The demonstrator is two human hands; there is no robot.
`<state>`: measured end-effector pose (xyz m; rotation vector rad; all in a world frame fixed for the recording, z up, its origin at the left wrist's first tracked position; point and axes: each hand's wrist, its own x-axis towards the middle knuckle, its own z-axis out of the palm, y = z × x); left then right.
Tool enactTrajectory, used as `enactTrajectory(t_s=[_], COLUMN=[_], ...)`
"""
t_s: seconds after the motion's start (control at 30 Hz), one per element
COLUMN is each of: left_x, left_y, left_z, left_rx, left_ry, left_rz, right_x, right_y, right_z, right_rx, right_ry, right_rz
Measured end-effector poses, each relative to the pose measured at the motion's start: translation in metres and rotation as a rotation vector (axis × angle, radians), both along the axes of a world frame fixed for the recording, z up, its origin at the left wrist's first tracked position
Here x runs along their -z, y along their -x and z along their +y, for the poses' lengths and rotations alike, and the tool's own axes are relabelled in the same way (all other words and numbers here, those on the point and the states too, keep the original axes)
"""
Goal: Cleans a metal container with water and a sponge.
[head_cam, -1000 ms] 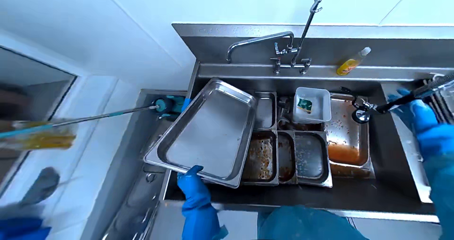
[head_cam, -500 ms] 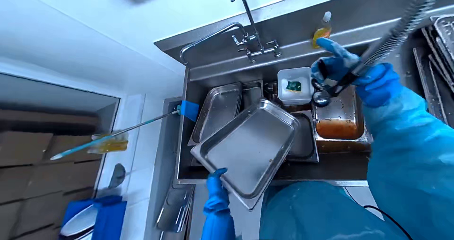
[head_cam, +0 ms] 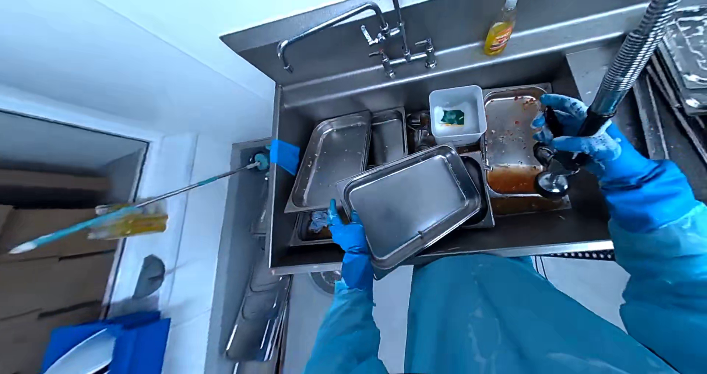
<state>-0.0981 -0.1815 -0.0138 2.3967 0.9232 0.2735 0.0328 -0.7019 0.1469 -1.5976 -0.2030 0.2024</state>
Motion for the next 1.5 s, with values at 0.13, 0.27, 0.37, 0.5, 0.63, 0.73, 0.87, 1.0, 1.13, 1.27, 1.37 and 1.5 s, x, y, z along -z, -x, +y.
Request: enactTrajectory(t_s=[0.13,0.27,0.37,0.5,0.63,0.73,0.87,1.0,1.13,1.27,1.37,1.5], left_x=[-0.004,-0.034,-0.041,-0.101,0.021,0.039,0.06,0.065,0.066,0.061,0.061,0.054], left_y=[0.014,0.023,0.035,0.029,0.073,0.075,0.076,0.078,0.078,0.079,0.079,0.086], left_z=[0.014,0.026,0.047,0.06,0.058,0.03,0.019,0.02,0.016,0.013,0.01,0.006], left_rx=[0.264,0.207,0.198,0.059,0.045,0.079,0.025,0.029,0.004,-0.043,-0.067,-0.056], left_ry=[-0.118,0.196,0.153,0.422,0.626,0.738,0.924,0.901,0.886,0.9,0.909,0.883], left_rz=[-0.347,-0.428,-0.391,0.324,-0.121,0.009,-0.084,-0.117,-0.108,-0.147,-0.143,-0.12], right_x=[0.003,0.007,0.008,0.011,0.009,-0.002,-0.006,-0.009,-0.009,-0.004,0.006,0.022], right_y=[0.014,0.014,0.014,0.004,-0.015,-0.029,-0.042,-0.03,-0.008,0.02,0.044,0.06], right_z=[0.042,0.078,0.106,0.151,0.211,0.262,0.302,0.316,0.318,0.311,0.298,0.274], right_rx=[-0.038,0.037,0.152,0.239,0.372,0.53,0.605,0.394,0.265,0.206,0.178,0.27], right_ry=[-0.031,0.048,0.11,0.042,-0.122,-0.3,-0.611,-0.68,-0.623,-0.573,-0.406,-0.166], right_rz=[-0.028,-0.069,-0.105,-0.142,-0.196,-0.163,-0.223,-0.194,-0.119,-0.028,0.019,-0.046])
